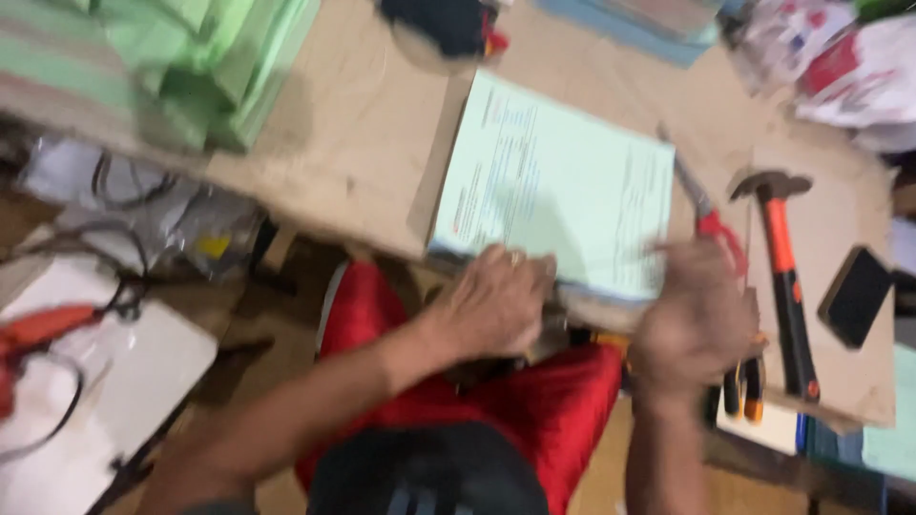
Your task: The person sews a stack of light green papers together using a needle and thread. They pull the thread through the spine, tie knots, and use a hammer to secure the binding. The person also uses scissors to cut the thread and briefly interacts with a smartphone.
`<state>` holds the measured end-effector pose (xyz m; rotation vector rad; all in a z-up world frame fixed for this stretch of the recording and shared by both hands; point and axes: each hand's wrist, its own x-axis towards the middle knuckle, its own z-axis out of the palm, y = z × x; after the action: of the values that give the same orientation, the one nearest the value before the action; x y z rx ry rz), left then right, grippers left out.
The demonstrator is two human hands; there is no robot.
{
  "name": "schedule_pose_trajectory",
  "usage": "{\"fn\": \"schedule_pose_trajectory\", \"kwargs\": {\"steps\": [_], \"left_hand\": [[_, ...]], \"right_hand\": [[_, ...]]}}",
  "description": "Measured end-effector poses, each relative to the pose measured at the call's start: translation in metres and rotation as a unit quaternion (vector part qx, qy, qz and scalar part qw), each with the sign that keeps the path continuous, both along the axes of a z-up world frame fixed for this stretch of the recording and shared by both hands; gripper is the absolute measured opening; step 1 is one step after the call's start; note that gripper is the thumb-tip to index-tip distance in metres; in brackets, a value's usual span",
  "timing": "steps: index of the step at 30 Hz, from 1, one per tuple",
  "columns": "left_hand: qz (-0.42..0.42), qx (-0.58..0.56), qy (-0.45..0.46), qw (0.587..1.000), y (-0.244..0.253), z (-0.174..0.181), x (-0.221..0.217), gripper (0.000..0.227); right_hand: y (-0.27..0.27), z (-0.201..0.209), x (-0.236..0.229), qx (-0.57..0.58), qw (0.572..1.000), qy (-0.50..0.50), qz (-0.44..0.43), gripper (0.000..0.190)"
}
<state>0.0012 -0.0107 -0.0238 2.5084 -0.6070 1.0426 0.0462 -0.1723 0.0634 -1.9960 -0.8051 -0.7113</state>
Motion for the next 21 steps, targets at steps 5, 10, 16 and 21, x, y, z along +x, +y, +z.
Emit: {"fn": "schedule_pose_trajectory", "kwargs": {"steps": [5,10,16,21], "left_hand": [[0.003,0.016,0.101,0.995,0.007,0.006,-0.011,0.059],[-0.103,-0.272,0.226,0.930,0.014,0.039,-0.020,0.057],[-0.102,-0.423,0.369,0.821,-0.011,0.047,-0.046,0.054],[-0.078,-0.411,0.179,0.890,-0.040,0.047,-0.050,0.042]], "right_hand": [[-0.011,0.033,0.022,0.120,0.975,0.129,0.132,0.012],[-0.024,0.050,0.024,0.233,0.849,0.364,0.306,0.008],[-0.023,0.075,0.033,0.022,0.938,0.254,0.236,0.017],[-0.003,0.110,-0.004,-0.072,0.974,0.140,0.163,0.021]]}}
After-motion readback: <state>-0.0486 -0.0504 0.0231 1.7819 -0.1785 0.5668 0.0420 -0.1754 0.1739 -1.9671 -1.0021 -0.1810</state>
